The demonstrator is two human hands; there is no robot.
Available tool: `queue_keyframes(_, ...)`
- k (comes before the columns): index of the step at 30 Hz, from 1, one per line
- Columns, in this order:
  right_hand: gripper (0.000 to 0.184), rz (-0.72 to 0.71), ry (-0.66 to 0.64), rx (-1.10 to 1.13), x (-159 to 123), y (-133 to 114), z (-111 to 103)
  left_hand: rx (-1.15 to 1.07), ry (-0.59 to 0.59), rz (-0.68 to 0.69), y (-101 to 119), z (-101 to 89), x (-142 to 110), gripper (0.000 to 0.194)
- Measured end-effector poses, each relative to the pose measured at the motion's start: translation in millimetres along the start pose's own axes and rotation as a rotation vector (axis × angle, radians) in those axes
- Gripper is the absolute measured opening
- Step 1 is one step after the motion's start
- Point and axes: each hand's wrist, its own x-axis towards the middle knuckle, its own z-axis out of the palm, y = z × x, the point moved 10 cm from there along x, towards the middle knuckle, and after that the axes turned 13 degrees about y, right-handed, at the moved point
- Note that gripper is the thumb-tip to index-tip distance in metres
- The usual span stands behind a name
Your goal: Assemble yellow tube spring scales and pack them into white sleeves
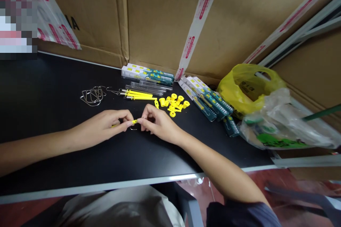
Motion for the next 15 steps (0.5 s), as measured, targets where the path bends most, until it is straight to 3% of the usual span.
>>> queue_keyframes(7, 0.030, -0.073, 0.014, -0.073, -1, -8, 1, -0.013, -0.026, -0.021, 1, 1.0, -1, 0.025)
queue_keyframes(15, 0.026, -0.224, 0.122, -0.280, -6, -19, -2, -0.122, -0.037, -0.083, -2, 7.6, -7, 0.021)
